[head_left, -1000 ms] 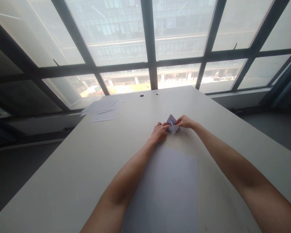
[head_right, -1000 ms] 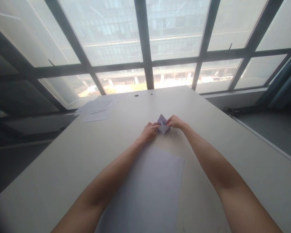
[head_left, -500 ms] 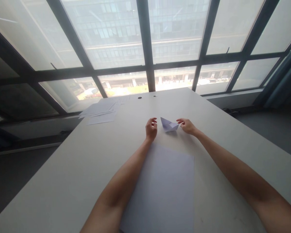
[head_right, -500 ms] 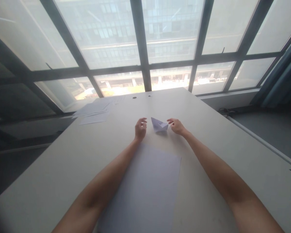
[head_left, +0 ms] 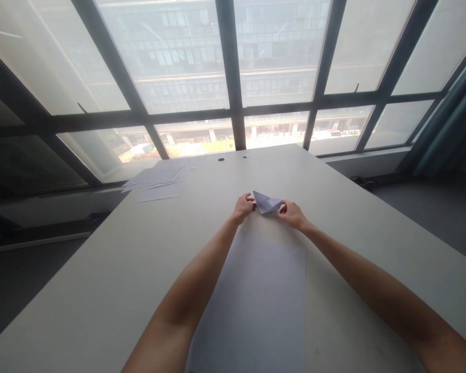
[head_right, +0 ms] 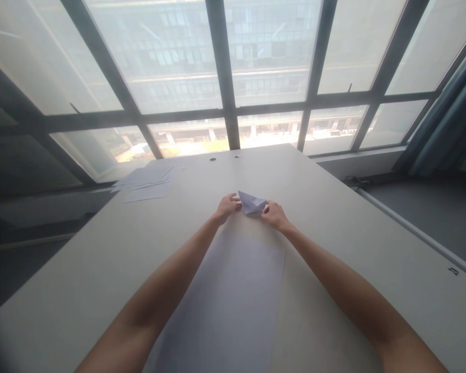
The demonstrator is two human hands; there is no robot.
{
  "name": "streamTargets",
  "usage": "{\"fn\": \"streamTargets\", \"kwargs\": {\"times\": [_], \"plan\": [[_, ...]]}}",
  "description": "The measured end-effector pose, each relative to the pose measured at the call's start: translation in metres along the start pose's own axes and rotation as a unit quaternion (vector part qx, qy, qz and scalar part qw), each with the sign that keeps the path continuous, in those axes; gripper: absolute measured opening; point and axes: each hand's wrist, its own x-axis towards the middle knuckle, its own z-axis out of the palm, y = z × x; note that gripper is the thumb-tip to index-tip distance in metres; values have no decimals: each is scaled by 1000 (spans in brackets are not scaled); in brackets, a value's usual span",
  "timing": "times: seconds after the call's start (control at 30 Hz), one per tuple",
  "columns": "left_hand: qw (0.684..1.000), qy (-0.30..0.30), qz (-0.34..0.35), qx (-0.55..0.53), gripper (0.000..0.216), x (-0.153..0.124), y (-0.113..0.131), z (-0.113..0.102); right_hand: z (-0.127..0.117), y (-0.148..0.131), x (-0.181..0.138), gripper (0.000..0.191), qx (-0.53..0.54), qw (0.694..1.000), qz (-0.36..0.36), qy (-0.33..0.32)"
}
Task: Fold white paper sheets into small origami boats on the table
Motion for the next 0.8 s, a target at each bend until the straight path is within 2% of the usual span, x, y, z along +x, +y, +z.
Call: {"fn": "streamTargets", "kwargs": {"times": [0.1, 0.23, 0.37, 0.5, 0.67, 0.73, 0.8], "plan": [[999, -23, -11, -30, 71, 6, 3, 10, 5, -8, -2, 19, -7, 1000, -13, 16], [997, -28, -6, -66, 76, 16, 6, 16, 13, -18, 2, 21, -35, 998, 23, 39], [996, 4, 9, -92, 72, 26, 3, 16, 22, -20, 9, 30, -71, 993, 61, 68], [994, 58, 28, -90, 66, 25, -3, 7, 28, -18, 17, 21, -116, 988, 82, 68], [991, 102, 80, -35, 58, -5, -3, -22, 30, -22, 18, 20, -145, 984, 88, 48], [990, 90, 109, 5, 51, -30, 3, -37, 27, -25, 13, 20, -150, 984, 83, 44], [988, 54, 136, 50, 41, -64, 10, -50, 21, -28, 2, 19, -150, 985, 75, 39]]}}
